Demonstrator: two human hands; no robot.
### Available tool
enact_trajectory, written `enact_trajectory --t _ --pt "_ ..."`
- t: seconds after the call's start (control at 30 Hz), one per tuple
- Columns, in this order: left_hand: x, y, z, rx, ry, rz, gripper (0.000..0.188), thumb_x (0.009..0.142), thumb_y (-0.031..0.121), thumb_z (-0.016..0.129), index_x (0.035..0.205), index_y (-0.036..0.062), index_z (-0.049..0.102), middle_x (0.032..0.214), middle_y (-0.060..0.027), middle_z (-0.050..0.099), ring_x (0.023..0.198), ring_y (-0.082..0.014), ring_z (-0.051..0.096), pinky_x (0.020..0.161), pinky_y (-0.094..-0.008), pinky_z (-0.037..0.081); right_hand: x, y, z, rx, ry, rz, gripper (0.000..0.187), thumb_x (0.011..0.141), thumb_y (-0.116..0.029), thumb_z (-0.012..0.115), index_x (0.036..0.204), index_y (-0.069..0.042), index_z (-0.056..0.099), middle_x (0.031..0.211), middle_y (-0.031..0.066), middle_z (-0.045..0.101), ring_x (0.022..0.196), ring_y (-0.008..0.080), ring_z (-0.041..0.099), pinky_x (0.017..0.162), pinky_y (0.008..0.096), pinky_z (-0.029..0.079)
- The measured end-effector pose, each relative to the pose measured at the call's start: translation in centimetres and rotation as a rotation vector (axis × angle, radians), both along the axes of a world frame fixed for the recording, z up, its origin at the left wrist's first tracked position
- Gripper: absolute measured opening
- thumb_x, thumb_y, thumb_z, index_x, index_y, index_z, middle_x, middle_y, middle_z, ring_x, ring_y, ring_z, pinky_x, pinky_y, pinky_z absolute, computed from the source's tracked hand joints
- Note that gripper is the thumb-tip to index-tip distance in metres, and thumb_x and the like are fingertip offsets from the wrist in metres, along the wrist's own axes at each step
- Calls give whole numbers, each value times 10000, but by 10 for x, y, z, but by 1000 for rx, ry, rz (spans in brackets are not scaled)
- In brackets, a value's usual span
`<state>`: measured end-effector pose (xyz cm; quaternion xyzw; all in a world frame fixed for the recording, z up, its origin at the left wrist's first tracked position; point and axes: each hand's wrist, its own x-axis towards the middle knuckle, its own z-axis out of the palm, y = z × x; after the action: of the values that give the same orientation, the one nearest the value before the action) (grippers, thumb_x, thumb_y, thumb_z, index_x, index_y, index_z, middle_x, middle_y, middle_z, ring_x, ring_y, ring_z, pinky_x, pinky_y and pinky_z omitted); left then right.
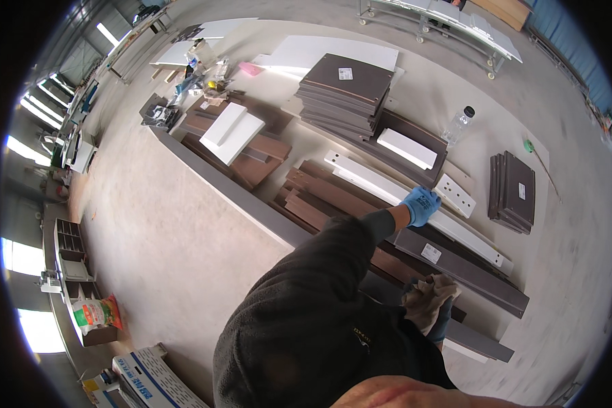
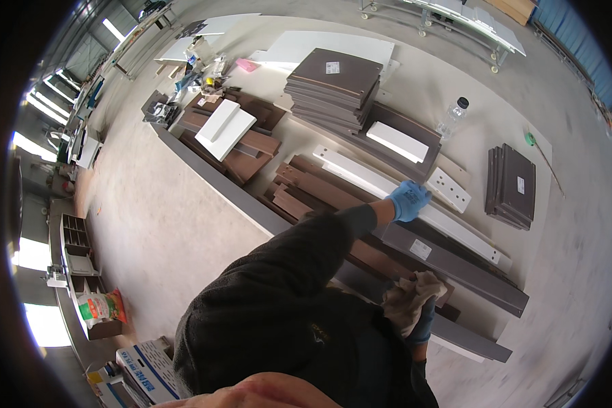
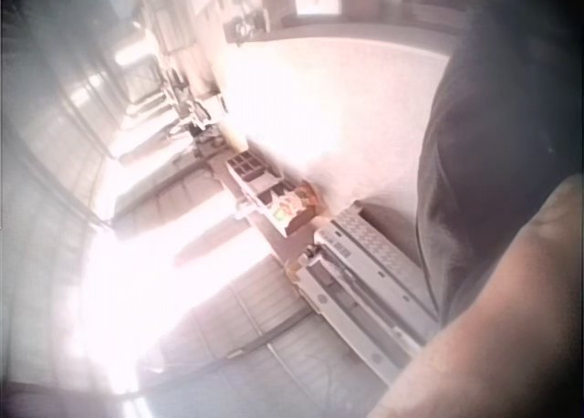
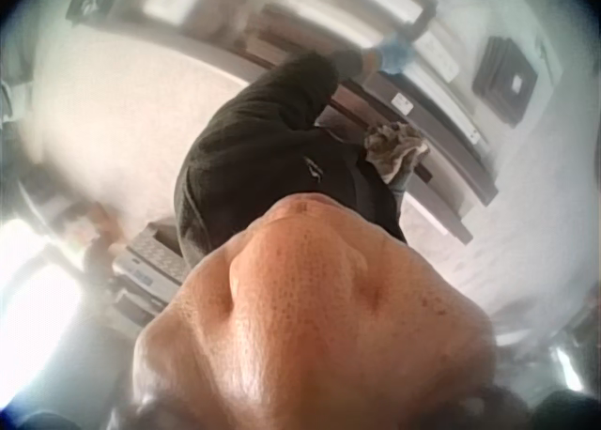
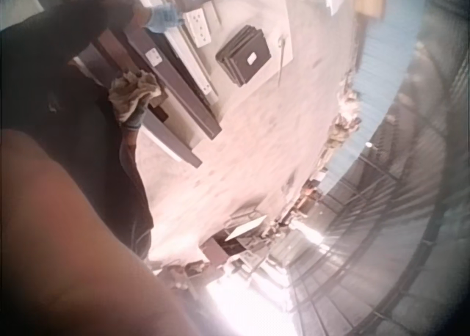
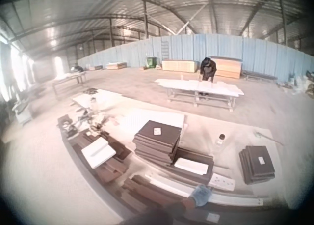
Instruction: The person wipes several wooden parts with a cloth, handling them one at a time. They pick up each piece, wipe both sides, and place it on a nearby table or back on the shelf.
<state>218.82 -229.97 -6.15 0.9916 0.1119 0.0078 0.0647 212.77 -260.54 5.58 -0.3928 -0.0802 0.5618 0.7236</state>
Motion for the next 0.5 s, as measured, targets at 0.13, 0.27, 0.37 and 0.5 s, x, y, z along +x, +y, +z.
enact_trajectory --t 0.13,0.27,0.37,0.5 --pt "-50 -9 55 -381 -554 218 667 824 392 755 1338 5 578 1294 -255 622 1204 -405 603 1024 -471 476 -8 23 6 18 31 75 599 1031 -642 423 1348 -134 420 1164 120 559 985 319 568 858 462 499" --pt "-140 -14 116 -1444 -505 -28 660 920 449 736 1350 -31 597 1352 -241 622 1267 -340 603 1077 -405 472 -21 60 13 -142 -489 230 519 1062 -532 409 1314 -82 459 1137 106 558 986 288 565 882 436 498" --pt "-204 -16 142 -1498 -298 -233 648 932 449 745 1366 -10 603 1291 -204 666 1206 -278 640 1039 -376 500 -42 93 12 -61 -212 258 483 1066 -472 421 1303 -54 477 1117 102 558 993 272 567 883 418 502" --pt "-262 -23 146 -1392 -249 142 477 823 374 831 1130 23 731 1015 -126 739 972 -182 693 871 -316 551 -79 127 5 18 -165 277 474 1053 -440 459 1316 -46 477 1113 107 566 992 263 580 873 406 511"
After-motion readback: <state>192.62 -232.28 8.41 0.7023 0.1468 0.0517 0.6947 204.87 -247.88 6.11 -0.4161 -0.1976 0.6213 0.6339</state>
